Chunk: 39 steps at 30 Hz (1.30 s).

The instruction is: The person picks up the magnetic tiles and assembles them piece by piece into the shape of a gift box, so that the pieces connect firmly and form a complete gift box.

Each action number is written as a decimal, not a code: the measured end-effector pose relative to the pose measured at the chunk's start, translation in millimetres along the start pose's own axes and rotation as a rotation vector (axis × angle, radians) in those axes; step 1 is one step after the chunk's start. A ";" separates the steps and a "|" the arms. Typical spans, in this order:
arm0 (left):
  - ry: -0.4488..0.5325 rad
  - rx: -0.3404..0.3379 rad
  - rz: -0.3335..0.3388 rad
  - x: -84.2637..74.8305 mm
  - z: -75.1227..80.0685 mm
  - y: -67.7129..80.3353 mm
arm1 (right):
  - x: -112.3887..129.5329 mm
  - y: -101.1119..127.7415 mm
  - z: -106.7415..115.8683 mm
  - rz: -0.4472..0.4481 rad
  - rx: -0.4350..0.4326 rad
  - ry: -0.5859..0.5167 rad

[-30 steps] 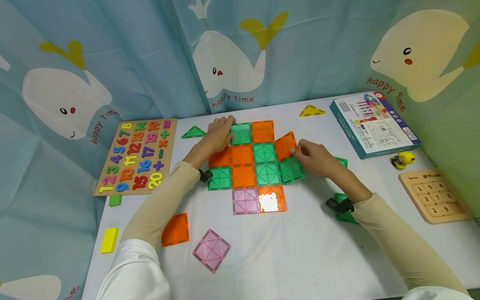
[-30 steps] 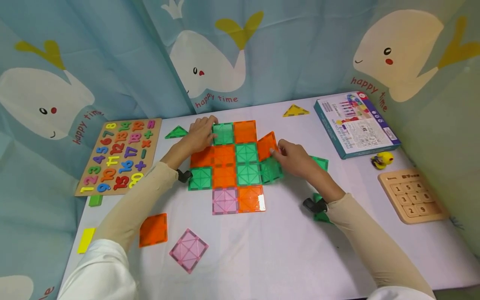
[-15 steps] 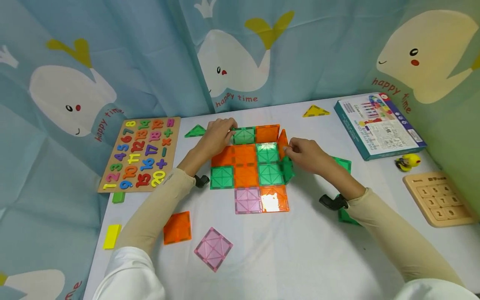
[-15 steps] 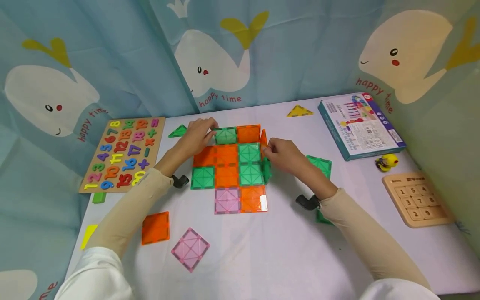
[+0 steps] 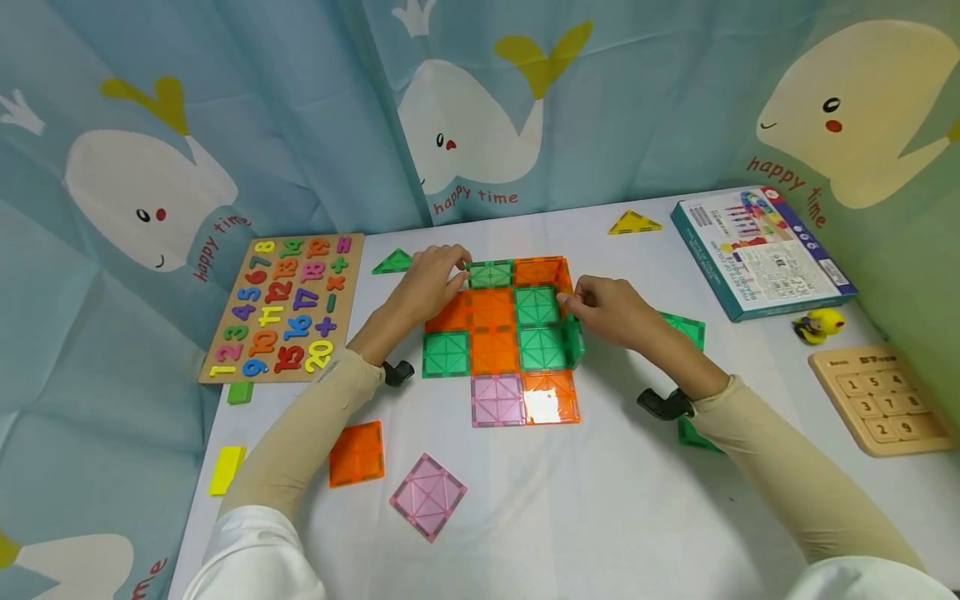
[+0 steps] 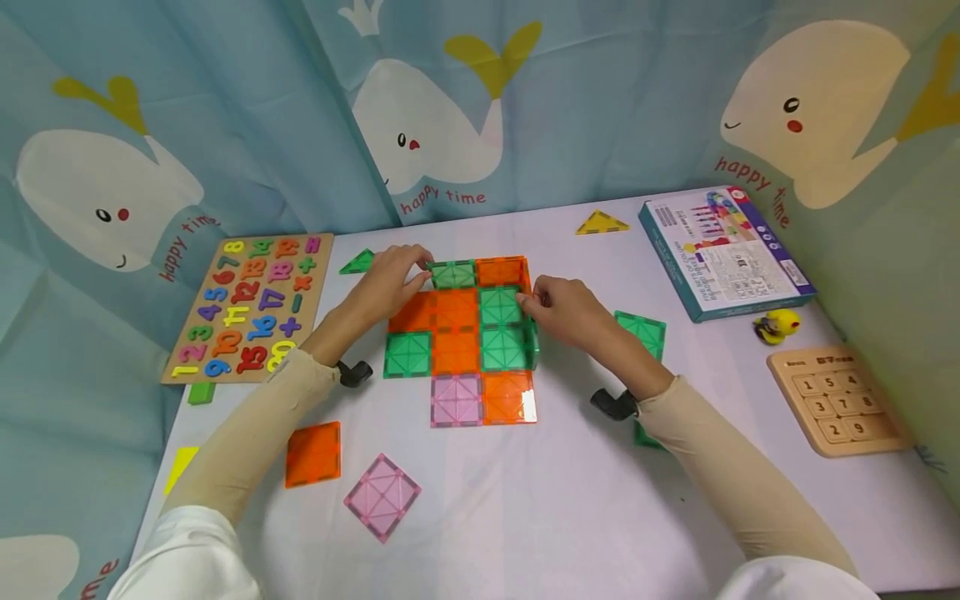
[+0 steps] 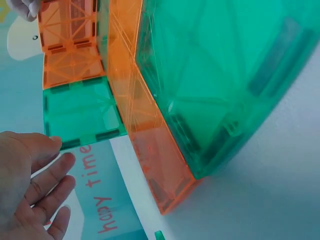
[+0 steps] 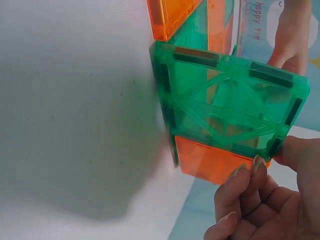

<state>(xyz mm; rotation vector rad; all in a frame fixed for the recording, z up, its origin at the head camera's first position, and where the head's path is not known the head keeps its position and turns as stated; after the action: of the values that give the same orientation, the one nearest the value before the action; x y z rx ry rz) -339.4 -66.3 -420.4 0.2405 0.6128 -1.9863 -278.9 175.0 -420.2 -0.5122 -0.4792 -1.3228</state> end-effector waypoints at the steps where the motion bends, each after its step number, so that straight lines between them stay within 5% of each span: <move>1: 0.008 -0.001 0.021 2.3 1.0 1.6 | 0.8 0.2 0.3 0.003 -0.002 0.002; 9: -0.018 0.002 0.241 27.2 14.9 28.7 | 22.8 12.5 16.8 0.094 -0.097 0.089; 14: -0.148 0.147 0.342 43.7 8.5 55.4 | 64.1 38.4 21.7 0.286 -0.191 0.108; 18: -0.222 0.295 0.395 50.8 -3.7 74.9 | 94.1 67.3 0.3 0.487 -0.178 0.135; 22: -0.252 0.345 0.411 51.0 -12.6 83.1 | 96.2 87.5 -38.5 0.558 -0.053 0.204; 28: -0.288 0.337 0.397 45.1 -19.7 83.5 | 74.2 103.5 -83.8 0.532 0.138 0.329; 34: -0.306 0.337 0.399 40.5 -22.5 82.6 | 68.3 107.1 -94.1 0.526 0.176 0.362; 39: -0.293 0.332 0.414 40.8 -23.7 83.7 | 71.8 109.9 -94.6 0.616 0.137 0.425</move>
<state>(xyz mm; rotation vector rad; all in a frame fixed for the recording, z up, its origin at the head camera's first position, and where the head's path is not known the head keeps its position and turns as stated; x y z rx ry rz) -288.0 -116.5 -484.1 0.2483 0.0342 -1.6655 -154.2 80.5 -461.3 -0.2215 -0.0423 -0.7638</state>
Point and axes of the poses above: each hand's wrist, its own y-axis away from the middle knuckle, its own z-axis out of the back of the hand, x = y × z, the point moved 9 cm from there along -y, towards the middle knuckle, and after that the axes turned 15 degrees about -x, right-handed, at the moved point
